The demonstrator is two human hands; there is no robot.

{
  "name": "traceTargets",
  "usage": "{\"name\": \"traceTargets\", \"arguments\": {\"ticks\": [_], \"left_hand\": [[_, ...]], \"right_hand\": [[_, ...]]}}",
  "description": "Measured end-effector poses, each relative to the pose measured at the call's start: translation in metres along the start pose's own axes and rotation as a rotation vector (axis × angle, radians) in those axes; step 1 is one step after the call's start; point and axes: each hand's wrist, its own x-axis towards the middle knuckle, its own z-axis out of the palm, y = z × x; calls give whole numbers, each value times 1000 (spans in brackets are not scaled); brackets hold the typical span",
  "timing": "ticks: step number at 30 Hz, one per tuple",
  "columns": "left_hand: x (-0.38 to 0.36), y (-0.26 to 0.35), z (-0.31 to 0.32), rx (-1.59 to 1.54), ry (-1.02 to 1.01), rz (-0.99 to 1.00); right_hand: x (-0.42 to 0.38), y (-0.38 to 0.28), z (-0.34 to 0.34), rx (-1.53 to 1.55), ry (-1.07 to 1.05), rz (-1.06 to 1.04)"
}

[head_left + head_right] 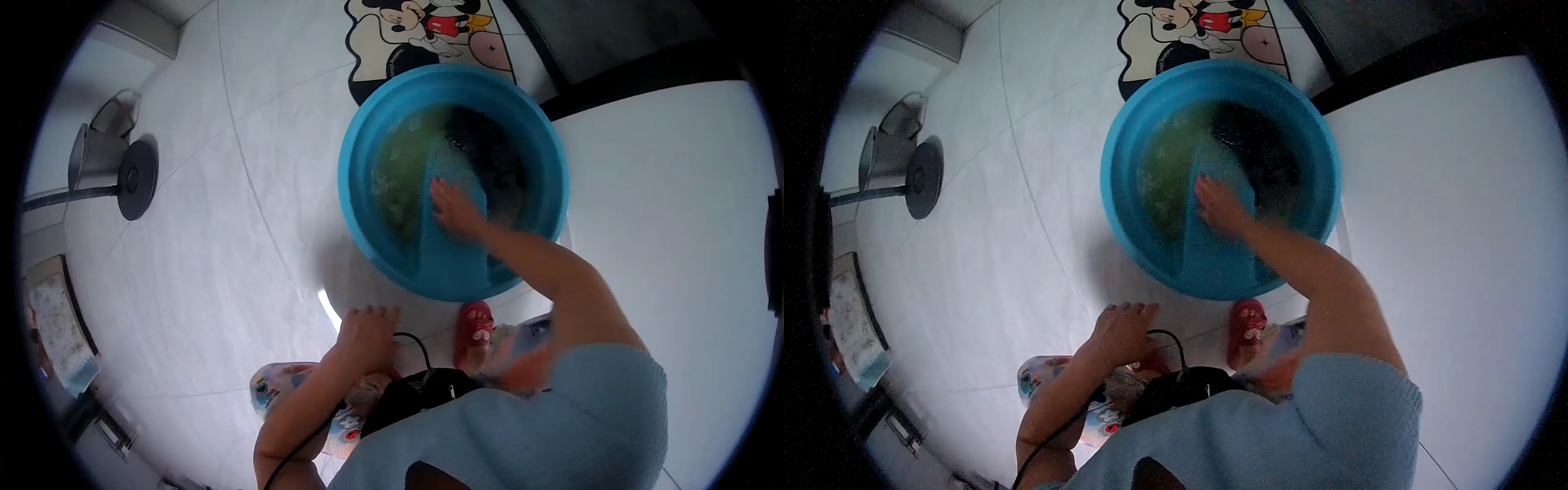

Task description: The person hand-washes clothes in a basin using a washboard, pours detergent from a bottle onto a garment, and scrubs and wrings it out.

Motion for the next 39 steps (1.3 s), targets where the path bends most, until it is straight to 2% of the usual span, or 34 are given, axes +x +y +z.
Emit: {"name": "traceTargets", "arguments": {"ticks": [1, 3, 5, 7, 8, 10, 11, 13, 14, 16, 20, 23, 25, 26, 28, 29, 31, 32, 34, 35, 37, 39], "left_hand": [[-1, -2, 3, -17, 54, 16], [-2, -1, 6, -29, 110, 44], [-1, 0, 8, -11, 139, 25], [0, 3, 4, -21, 99, 16], [1, 4, 3, -31, 60, 2], [3, 4, 4, -1, 46, 0], [3, 4, 5, 23, 39, -2], [0, 5, 9, 32, 63, 7], [0, 3, 7, 31, 79, 16], [0, 1, 2, 30, 33, 2], [4, -5, 1, 12, -30, -18], [4, -16, 2, 13, 49, -13], [10, -22, 5, 19, 71, -1], [12, -26, 5, 21, 67, 19], [11, -27, 4, 4, 85, 22], [11, -27, 5, -18, 91, 27], [17, -30, 7, -18, 69, 32], [18, -30, 5, -16, 45, 40], [14, -26, -7, -17, 34, 49], [12, -24, -11, -28, 20, 54], [14, -29, -11, -76, 44, 93], [18, -31, -11, -127, 73, 127]], "right_hand": [[-20, -7, -7, -55, -118, -87], [-63, -6, 9, 44, -83, -141], [-71, -4, 11, 149, -47, -205], [-55, -6, 5, 32, 33, -15], [-37, -5, 5, 36, 34, -10], [11, 5, 6, -160, 149, 224], [30, 9, 11, -156, 156, 232], [63, 19, 9, 154, 263, 475], [62, 20, 6, 153, 286, 480], [36, 5, 6, 11, 222, 231], [-23, -3, -2, -41, -16, -77], [-46, 8, 20, -71, -59, -98], [-55, 21, 30, 324, 194, -95], [-51, 27, 30, 316, 203, -100], [-40, 33, 14, 378, 114, 247], [-35, 35, 3, 375, 116, 244], [-29, 19, -50, 1322, 331, 761], [-33, 13, -75, 1324, 340, 761], [-45, 2, -115, 1792, 460, 895], [-49, -1, -123, 1795, 470, 893], [-57, -9, -137, 2129, 551, 741], [-64, -21, -150, 2215, 564, 661]]}}
